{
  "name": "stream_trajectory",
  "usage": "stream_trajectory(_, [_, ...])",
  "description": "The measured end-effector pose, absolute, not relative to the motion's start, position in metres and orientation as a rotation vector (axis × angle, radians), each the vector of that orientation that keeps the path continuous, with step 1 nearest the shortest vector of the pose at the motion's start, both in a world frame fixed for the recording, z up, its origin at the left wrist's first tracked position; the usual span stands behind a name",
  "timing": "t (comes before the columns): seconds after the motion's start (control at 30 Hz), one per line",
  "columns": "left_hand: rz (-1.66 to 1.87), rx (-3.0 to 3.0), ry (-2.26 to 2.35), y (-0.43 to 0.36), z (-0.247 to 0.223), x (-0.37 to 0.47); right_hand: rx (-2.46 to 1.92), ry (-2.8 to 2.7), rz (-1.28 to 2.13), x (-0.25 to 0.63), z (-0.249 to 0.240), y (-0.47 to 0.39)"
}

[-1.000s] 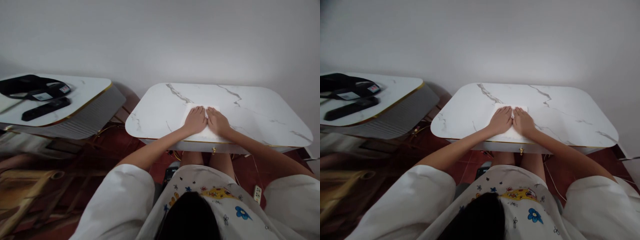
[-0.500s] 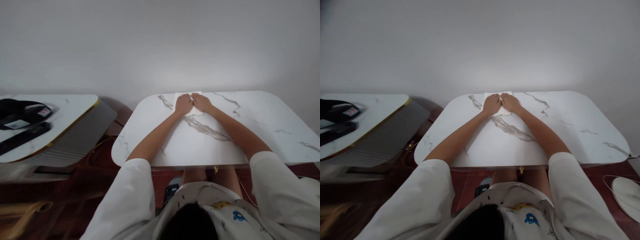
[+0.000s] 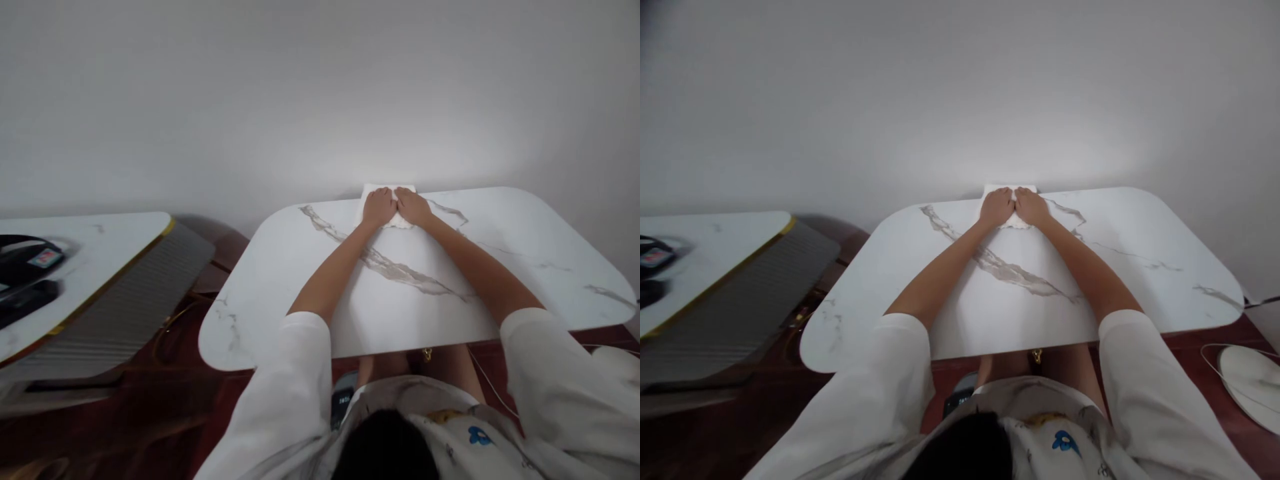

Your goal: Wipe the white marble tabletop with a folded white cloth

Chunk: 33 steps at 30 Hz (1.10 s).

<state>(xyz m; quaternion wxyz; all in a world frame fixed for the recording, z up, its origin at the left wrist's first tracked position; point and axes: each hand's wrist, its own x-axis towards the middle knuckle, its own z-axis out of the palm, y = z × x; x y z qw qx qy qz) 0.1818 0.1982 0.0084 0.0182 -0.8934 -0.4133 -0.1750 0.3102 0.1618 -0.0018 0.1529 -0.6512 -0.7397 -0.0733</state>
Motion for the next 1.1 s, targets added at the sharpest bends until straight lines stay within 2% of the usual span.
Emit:
stream_trajectory(0.27, [-0.541,-2.815,-1.212,0.134,0.000,0.157,-1.889,-2.161,-0.212,0.289,-0.002,0.090])
stream_trajectory(0.57, [-0.436,-2.840,-1.415,0.013,0.010,0.101,-1.790,-2.273,-0.152,0.238,0.006,-0.022])
stream_trajectory(0.73, [-0.432,-2.924,-1.533,-0.040,0.009,0.101,-1.711,-2.274,-0.085,0.250,-0.001,-0.077])
stream_trajectory(0.9, [-0.367,-3.010,-1.581,-0.056,0.009,0.139,-1.667,-2.285,-0.022,0.298,-0.002,-0.099])
stream_trajectory(1.1, [-0.552,-3.029,-1.549,-0.022,0.013,0.190,-1.772,-2.228,-0.003,0.346,0.001,-0.061])
